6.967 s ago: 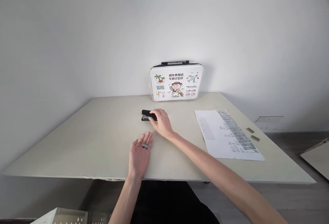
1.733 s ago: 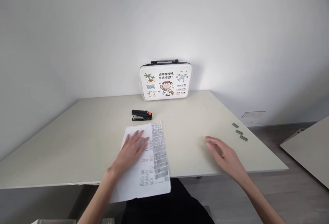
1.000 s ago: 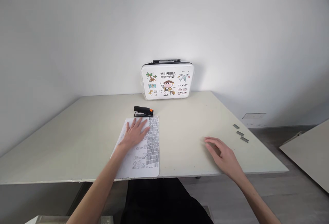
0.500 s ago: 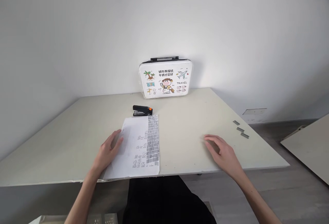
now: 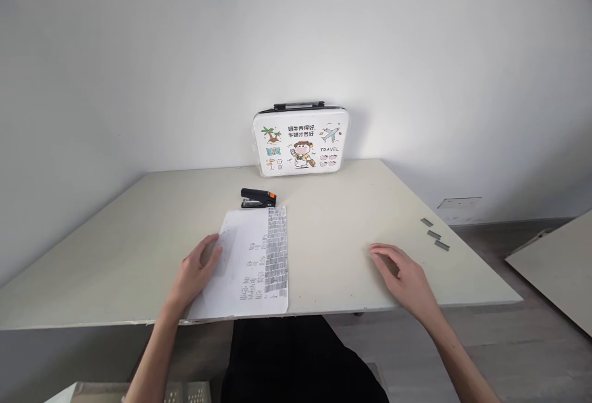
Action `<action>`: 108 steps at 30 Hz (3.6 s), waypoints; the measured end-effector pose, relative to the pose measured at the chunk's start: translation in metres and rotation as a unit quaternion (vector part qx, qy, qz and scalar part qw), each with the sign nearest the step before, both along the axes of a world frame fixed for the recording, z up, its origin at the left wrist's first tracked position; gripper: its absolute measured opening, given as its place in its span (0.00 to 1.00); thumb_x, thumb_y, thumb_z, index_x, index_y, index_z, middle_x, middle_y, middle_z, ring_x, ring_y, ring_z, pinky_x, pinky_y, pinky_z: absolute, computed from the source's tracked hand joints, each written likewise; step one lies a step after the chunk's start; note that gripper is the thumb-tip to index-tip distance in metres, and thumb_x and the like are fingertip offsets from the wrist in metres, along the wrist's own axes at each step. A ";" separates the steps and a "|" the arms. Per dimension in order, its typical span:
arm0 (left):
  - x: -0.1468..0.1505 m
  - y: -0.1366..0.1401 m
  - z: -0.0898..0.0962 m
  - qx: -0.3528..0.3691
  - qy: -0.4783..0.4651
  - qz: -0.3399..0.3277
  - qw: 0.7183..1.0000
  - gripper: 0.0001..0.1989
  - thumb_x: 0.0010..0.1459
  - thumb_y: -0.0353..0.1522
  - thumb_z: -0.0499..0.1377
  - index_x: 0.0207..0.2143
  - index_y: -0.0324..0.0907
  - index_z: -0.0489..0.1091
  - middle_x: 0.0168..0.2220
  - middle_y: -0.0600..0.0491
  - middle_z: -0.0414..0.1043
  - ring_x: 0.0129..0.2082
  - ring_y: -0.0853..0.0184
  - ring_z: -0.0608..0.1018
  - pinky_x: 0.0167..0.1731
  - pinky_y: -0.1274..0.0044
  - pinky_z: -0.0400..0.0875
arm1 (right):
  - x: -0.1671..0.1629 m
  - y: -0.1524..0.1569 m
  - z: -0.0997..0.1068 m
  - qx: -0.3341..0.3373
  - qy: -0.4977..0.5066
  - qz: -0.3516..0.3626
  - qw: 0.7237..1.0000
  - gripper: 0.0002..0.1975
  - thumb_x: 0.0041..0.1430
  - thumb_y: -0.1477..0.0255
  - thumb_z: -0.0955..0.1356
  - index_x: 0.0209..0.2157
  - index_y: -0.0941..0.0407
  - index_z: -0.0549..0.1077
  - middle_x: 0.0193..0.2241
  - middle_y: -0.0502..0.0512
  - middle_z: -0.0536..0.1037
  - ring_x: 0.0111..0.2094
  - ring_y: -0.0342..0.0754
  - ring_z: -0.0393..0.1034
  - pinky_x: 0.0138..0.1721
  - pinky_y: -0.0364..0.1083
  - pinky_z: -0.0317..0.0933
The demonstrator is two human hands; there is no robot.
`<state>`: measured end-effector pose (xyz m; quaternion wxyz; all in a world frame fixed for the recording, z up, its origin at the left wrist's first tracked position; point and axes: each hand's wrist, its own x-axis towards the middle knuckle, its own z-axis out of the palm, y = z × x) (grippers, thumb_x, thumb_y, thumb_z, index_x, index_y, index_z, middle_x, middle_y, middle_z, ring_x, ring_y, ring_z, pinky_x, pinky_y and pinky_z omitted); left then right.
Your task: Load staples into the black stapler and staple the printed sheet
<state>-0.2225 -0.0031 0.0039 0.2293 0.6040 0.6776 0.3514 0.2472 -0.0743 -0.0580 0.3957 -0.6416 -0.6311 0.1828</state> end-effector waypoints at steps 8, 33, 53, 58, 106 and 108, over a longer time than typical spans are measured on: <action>-0.009 0.002 -0.008 0.000 0.119 -0.024 0.993 0.30 0.65 0.52 0.51 0.62 0.49 0.68 0.63 0.51 0.71 0.47 0.55 0.79 0.43 0.69 0.74 | 0.000 0.001 -0.003 0.019 -0.012 -0.005 1.000 0.19 0.71 0.54 0.61 0.43 0.50 0.77 0.54 0.59 0.78 0.50 0.56 0.75 0.33 0.47 0.70; -0.008 0.001 -0.007 0.008 0.124 -0.021 0.992 0.29 0.65 0.52 0.51 0.61 0.49 0.70 0.62 0.50 0.72 0.49 0.54 0.79 0.41 0.69 0.76 | 0.000 0.000 -0.005 0.019 -0.023 -0.003 1.000 0.17 0.72 0.55 0.61 0.45 0.49 0.76 0.55 0.58 0.77 0.51 0.56 0.74 0.32 0.46 0.70; -0.018 0.012 -0.022 0.005 0.244 -0.070 0.967 0.27 0.69 0.49 0.48 0.65 0.54 0.67 0.69 0.54 0.62 0.70 0.51 0.61 0.63 0.55 0.65 | -0.002 0.000 0.000 0.026 -0.019 0.000 0.999 0.19 0.72 0.54 0.60 0.44 0.50 0.77 0.54 0.60 0.78 0.53 0.58 0.74 0.33 0.48 0.71; -0.024 0.008 -0.019 -0.001 0.260 -0.062 0.964 0.28 0.70 0.49 0.46 0.66 0.53 0.66 0.69 0.55 0.61 0.71 0.51 0.59 0.65 0.52 0.60 | -0.001 0.000 -0.001 0.027 -0.013 -0.001 1.000 0.19 0.72 0.53 0.60 0.44 0.50 0.77 0.54 0.60 0.78 0.52 0.57 0.75 0.28 0.46 0.69; 0.163 0.072 0.050 0.162 0.276 -0.350 0.880 0.18 0.68 0.46 0.55 0.50 0.46 0.74 0.47 0.47 0.80 0.39 0.57 0.81 0.39 0.68 0.73 | -0.001 0.005 0.001 0.032 0.004 0.000 0.999 0.20 0.72 0.53 0.60 0.44 0.50 0.77 0.52 0.60 0.79 0.51 0.57 0.75 0.36 0.49 0.72; 0.186 0.051 0.041 0.151 0.282 -0.372 0.871 0.17 0.68 0.45 0.56 0.50 0.46 0.74 0.45 0.47 0.80 0.36 0.58 0.82 0.37 0.69 0.74 | -0.001 0.005 0.005 0.015 0.026 -0.009 1.000 0.21 0.72 0.53 0.60 0.45 0.50 0.77 0.52 0.59 0.79 0.50 0.57 0.75 0.37 0.49 0.72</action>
